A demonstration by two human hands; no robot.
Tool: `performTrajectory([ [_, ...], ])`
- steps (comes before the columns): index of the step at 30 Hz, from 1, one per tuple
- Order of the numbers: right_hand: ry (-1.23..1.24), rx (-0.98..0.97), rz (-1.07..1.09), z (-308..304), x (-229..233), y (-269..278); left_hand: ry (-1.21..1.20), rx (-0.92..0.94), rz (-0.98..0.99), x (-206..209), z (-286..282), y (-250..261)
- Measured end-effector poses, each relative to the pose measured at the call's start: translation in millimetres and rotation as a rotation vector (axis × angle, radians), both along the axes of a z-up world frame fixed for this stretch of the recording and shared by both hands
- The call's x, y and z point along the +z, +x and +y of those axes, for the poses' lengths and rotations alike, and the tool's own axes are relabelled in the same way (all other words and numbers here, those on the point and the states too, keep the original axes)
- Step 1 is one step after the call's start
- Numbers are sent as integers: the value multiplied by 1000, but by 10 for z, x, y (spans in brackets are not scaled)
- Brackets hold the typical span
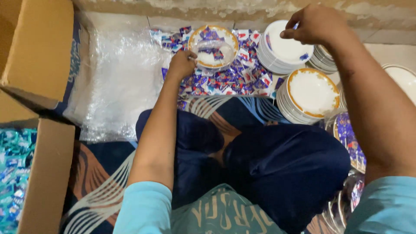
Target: Pack a ceramic plate into a plastic bag and fill the remaining space with small sachets.
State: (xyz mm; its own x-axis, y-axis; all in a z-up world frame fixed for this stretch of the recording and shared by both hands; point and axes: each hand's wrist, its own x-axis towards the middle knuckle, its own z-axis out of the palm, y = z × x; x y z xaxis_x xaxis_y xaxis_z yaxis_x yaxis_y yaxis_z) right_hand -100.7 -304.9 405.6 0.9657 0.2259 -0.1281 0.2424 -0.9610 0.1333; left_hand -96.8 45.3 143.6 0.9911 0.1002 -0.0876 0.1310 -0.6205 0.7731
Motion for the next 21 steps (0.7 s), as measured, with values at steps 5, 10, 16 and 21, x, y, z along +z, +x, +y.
performTrajectory([
  [5,-35,39,249,230,26,-39,128,-82,-51,301,-54,-66],
  [10,-233,212,311,625,-633,515,273,-137,69,6,-13,-30],
  [16,-80,333,460,671,-2469,1248,245,-182,216,-1439,42,309],
  [21,72,239,535,457,-3847,1370,374,-179,137,-1670,-278,452],
])
